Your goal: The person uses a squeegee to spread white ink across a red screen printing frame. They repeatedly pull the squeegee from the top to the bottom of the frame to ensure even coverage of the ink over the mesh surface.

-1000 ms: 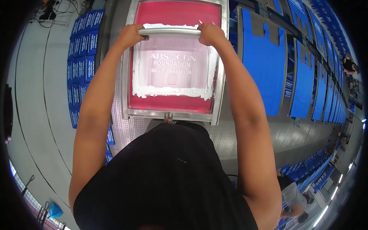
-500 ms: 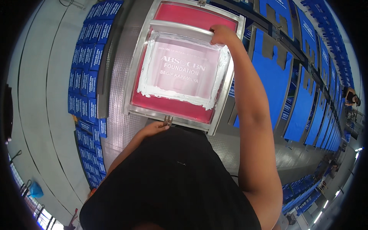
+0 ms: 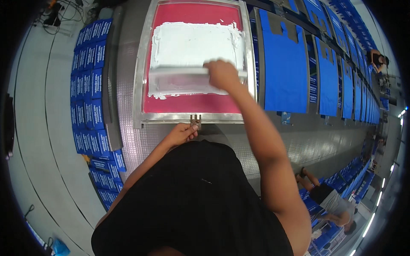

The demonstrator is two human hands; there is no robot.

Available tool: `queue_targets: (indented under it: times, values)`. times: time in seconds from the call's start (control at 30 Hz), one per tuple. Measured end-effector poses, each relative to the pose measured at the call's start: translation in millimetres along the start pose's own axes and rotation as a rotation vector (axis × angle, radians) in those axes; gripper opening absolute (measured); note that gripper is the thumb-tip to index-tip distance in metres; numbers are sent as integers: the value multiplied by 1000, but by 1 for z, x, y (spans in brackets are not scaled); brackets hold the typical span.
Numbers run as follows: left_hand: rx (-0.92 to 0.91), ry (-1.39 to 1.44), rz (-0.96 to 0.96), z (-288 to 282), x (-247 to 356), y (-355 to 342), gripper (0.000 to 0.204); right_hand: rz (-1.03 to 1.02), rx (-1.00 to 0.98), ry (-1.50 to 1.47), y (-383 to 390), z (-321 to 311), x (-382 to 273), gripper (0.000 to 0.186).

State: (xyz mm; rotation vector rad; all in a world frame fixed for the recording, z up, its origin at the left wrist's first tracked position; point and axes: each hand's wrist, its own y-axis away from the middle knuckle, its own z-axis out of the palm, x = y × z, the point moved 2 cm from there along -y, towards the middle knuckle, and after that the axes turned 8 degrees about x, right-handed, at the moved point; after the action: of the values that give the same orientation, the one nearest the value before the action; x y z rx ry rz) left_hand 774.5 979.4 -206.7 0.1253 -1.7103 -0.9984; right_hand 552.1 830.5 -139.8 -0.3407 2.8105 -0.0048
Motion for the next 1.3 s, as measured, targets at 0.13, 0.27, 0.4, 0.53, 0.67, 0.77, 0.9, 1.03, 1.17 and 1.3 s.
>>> queue_targets:
  times: [0.13, 0.27, 0.4, 0.53, 0.67, 0.77, 0.9, 1.03, 1.17, 1.3]
  values:
    - [-13, -19, -25, 1, -13, -10, 43, -48, 246, -70, 97, 15, -43, 25]
    - [98, -152, -88, 1, -45, -37, 48, -14, 237, -85, 78, 13, -24, 35]
    - [176, -201, -95, 1, -55, -33, 50, 84, 138, -4, 72, -19, 16, 38]
    - [270, -380, -83, 9, -9, -8, 56, 244, -12, -271, 74, 6, 77, 43]
    - [535, -699, 35, -12, 37, 9, 59, 351, 169, -737, 67, 48, 124, 43]
    - [1085, -497, 301, -62, 77, 15, 50, 373, 148, -1026, 51, 46, 141, 42]
    - [1302, -591, 181, -182, 26, -11, 51, 488, 77, -1162, 23, 54, 118, 41]
    - [1132, -270, 287, -198, 19, -40, 49, 539, 70, -1260, 19, 49, 119, 44]
    - [1069, -161, 288, -156, 61, -6, 44, 620, 37, -1230, 35, 21, 131, 45]
    - [920, -13, 328, -178, 15, -42, 44, 729, 73, -1097, 33, 19, 115, 44]
